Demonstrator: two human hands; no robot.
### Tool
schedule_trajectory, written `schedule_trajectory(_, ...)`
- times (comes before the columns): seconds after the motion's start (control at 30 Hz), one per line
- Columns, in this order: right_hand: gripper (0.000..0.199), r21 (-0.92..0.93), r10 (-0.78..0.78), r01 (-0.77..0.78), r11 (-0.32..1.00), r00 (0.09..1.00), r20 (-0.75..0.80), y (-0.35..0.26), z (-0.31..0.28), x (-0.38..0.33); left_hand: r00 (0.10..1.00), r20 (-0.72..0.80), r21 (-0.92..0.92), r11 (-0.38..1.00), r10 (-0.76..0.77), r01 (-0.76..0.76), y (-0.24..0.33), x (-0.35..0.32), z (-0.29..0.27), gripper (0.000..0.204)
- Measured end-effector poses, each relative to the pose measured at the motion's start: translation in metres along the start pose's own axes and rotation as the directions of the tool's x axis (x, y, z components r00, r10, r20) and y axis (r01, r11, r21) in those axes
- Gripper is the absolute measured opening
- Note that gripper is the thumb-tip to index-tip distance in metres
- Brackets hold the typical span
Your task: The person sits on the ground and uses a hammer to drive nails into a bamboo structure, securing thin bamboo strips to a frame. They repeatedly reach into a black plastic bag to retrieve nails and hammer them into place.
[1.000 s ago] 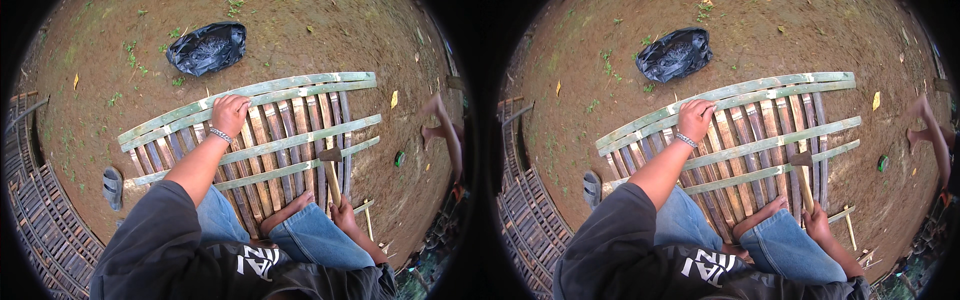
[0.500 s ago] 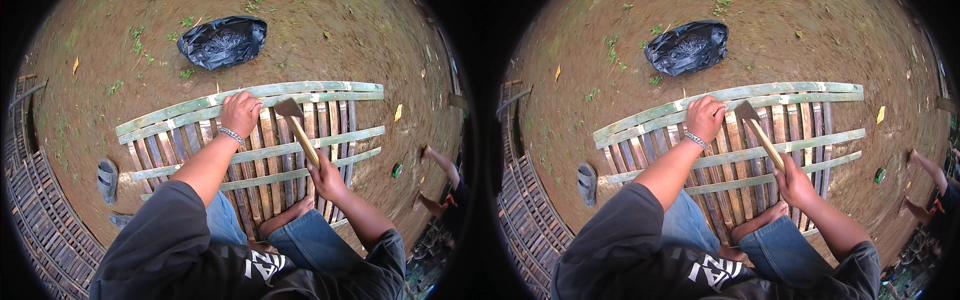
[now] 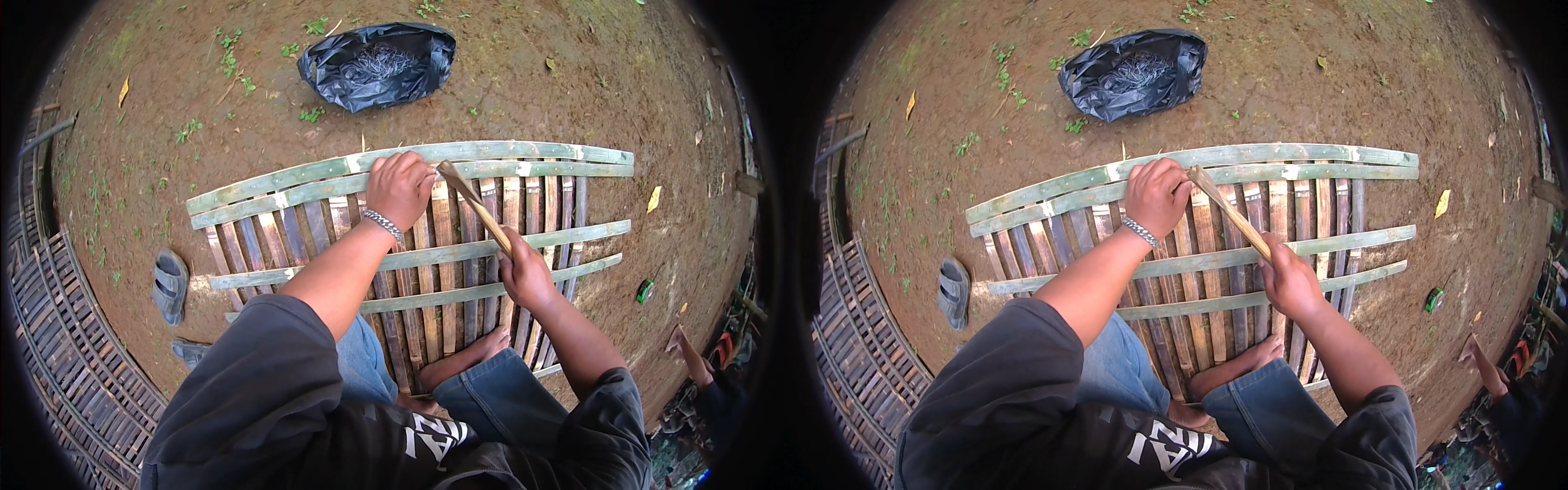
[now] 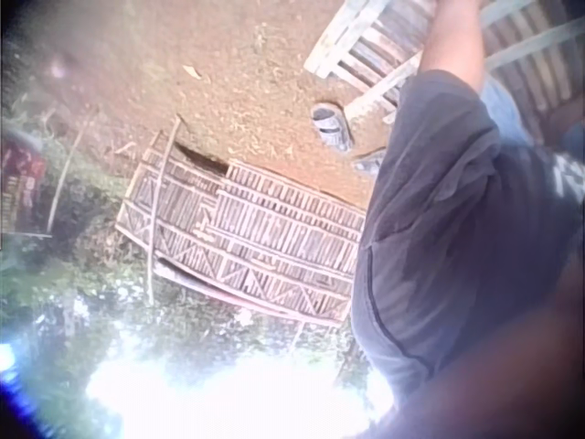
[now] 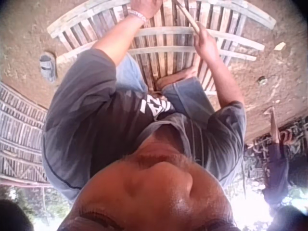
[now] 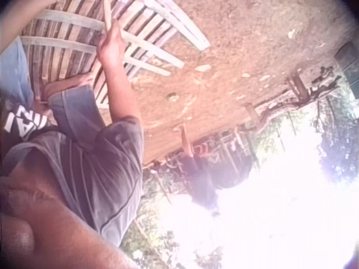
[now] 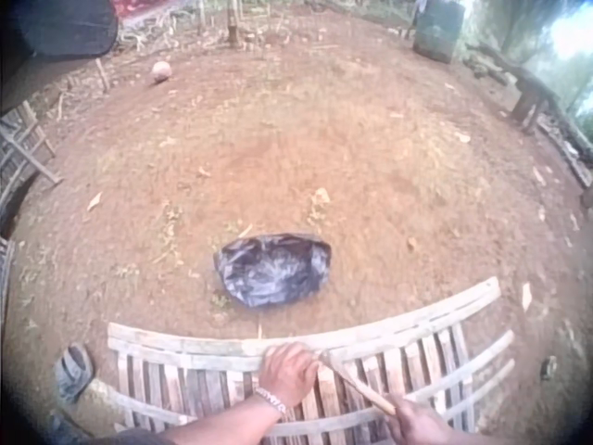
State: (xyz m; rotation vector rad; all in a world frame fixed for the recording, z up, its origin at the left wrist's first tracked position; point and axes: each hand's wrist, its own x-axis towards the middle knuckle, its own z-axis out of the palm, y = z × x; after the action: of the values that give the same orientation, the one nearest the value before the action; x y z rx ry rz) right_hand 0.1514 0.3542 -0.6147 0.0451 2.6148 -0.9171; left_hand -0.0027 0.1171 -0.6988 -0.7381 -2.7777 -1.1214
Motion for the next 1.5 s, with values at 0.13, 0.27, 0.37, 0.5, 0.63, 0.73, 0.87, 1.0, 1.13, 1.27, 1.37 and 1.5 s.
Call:
schedule_trajectory(0.13,0.044,-0.015,0.016,-0.016,1.000,0.999,-0.047,0.005,-0.001,0.001,1.000,-0.012,-0.017,1.000,-0.002,0.001,0.002,0.001,0.000,0.009)
schedule_trajectory(0.27,0.044,0.032,-0.065,0.069,0.997,0.993,-0.098,0.009,0.002,-0.002,1.000,-0.021,-0.035,0.999,-0.003,0.002,0.001,0.001,0.000,0.009)
schedule_trajectory(0.37,0.044,0.005,0.045,-0.045,0.999,0.999,-0.005,0.007,-0.002,0.003,1.000,-0.007,-0.001,1.000,-0.002,0.002,-0.001,0.000,0.000,0.008)
schedule_trajectory(0.5,0.043,0.012,-0.032,0.033,0.999,0.997,-0.076,0.013,0.000,-0.003,1.000,-0.005,-0.021,1.000,-0.004,0.004,0.001,-0.001,0.000,0.008)
schedule_trajectory(0.63,0.043,0.013,0.033,-0.033,0.999,0.999,0.013,0.012,0.002,0.000,1.000,-0.009,-0.011,1.000,0.000,-0.001,-0.001,-0.003,0.001,0.008)
schedule_trajectory(0.73,0.044,0.046,0.067,-0.066,0.997,0.998,-0.010,0.007,-0.002,-0.001,1.000,-0.015,-0.011,1.000,-0.003,0.003,-0.002,0.000,0.001,0.007)
schedule_trajectory(0.87,0.044,0.060,0.162,-0.160,0.985,0.986,-0.027,0.008,-0.013,-0.002,0.999,0.039,-0.070,0.997,-0.031,0.034,-0.001,-0.001,-0.003,0.008)
schedule_trajectory(1.0,0.045,0.119,0.251,-0.251,0.961,0.968,0.013,0.005,-0.034,-0.002,0.999,0.037,-0.131,0.991,-0.036,0.040,-0.004,0.002,-0.019,0.017)
schedule_trajectory(1.13,0.045,0.176,0.282,-0.288,0.941,0.958,0.060,0.004,-0.041,-0.004,0.991,-0.018,0.055,0.989,-0.135,0.135,-0.011,0.044,-0.018,0.028)
schedule_trajectory(1.27,0.046,0.148,0.094,-0.101,0.984,0.994,0.053,0.012,-0.031,-0.008,0.993,0.003,0.302,0.947,-0.114,0.108,-0.016,0.060,-0.001,0.041)
schedule_trajectory(1.37,0.046,0.189,0.085,-0.099,0.977,0.993,0.083,0.022,-0.021,-0.007,0.990,0.058,0.292,0.950,-0.131,0.108,-0.010,0.067,-0.001,0.043)
schedule_trajectory(1.5,0.048,0.239,0.117,-0.152,0.959,0.981,0.156,0.034,-0.028,-0.001,0.971,0.116,0.321,0.933,-0.207,0.161,-0.009,0.066,0.000,0.044)
